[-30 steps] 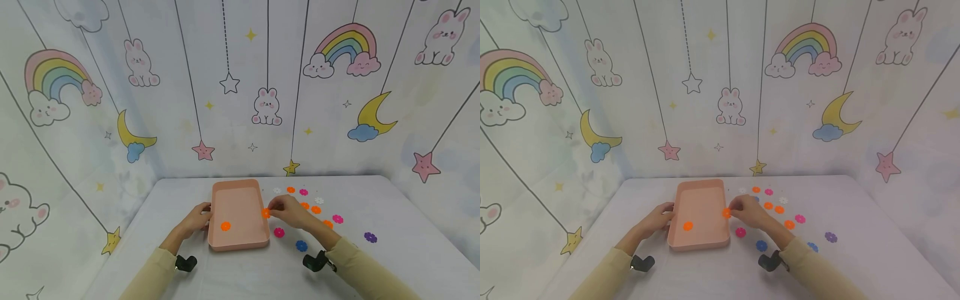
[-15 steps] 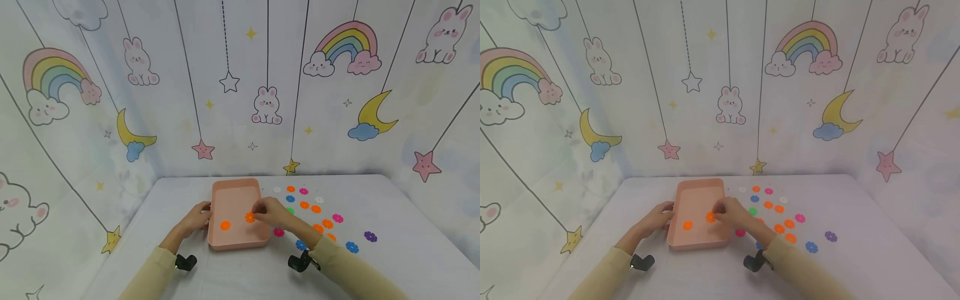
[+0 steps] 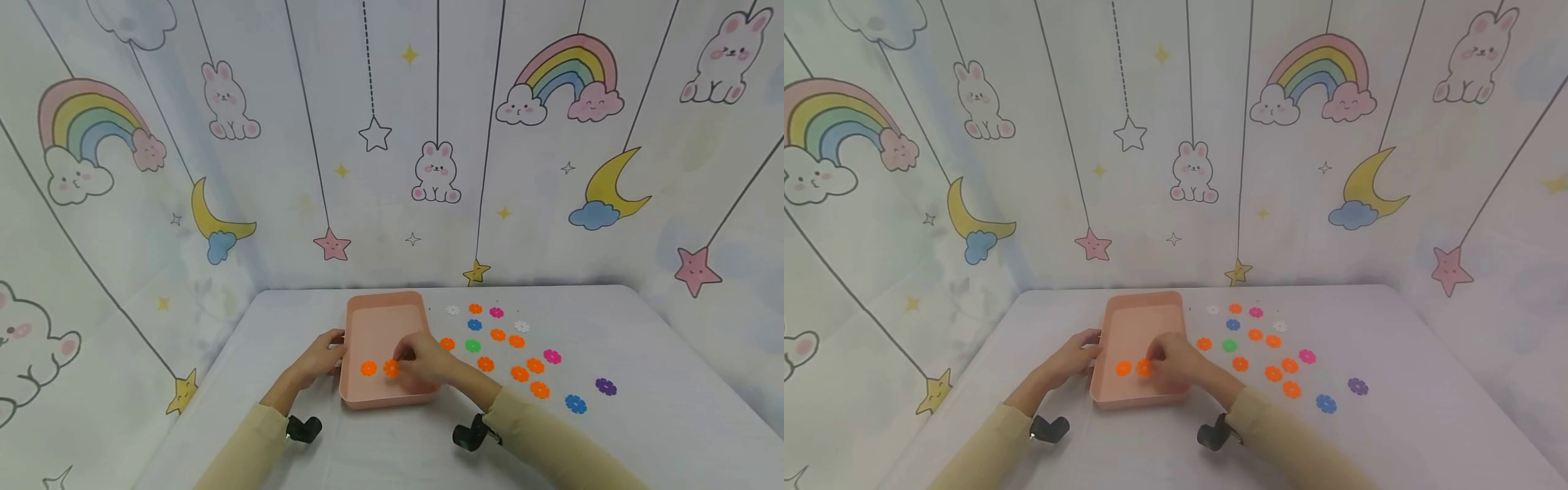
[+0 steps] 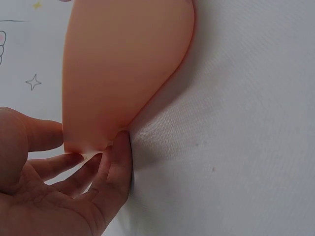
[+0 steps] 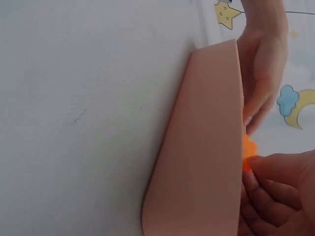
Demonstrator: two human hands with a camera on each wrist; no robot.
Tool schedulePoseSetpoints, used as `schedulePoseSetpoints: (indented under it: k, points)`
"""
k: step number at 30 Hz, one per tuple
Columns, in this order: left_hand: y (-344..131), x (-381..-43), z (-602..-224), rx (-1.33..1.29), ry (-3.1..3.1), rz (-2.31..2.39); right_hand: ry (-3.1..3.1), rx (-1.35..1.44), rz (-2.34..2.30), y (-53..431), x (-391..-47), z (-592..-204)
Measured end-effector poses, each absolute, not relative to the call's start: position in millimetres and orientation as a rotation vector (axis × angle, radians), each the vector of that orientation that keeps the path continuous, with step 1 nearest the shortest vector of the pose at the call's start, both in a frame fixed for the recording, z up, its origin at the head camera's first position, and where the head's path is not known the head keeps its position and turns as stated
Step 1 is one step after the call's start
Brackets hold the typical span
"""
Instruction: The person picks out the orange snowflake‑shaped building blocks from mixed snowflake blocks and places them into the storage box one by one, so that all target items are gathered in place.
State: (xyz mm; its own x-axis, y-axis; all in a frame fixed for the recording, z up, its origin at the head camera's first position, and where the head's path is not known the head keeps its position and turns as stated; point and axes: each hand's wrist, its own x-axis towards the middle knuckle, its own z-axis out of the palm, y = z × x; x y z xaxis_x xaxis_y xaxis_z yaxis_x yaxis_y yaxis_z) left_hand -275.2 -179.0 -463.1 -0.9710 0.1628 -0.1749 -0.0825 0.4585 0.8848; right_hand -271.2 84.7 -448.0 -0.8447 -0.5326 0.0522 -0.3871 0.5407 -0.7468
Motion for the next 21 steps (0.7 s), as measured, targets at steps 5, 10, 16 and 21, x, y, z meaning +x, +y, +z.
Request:
schedulePoseSetpoints:
  k: [5,10,16,21]
  points:
    - [-179,-275,-462,0.073,2.472,1.522,2.588,-0.809,-1.145,78,-271,-452]
    - [-179,-275,-460,0.073,2.468,1.521,2.588,-0.838,-1.114,72,-273,-457]
    - [-179,-276,-460,0.076,2.463,1.525,2.611,-0.842,-1.044,69,-274,-462]
    - [-180,-275,-460,0.081,2.463,1.532,2.651,-0.883,-0.978,69,-273,-465]
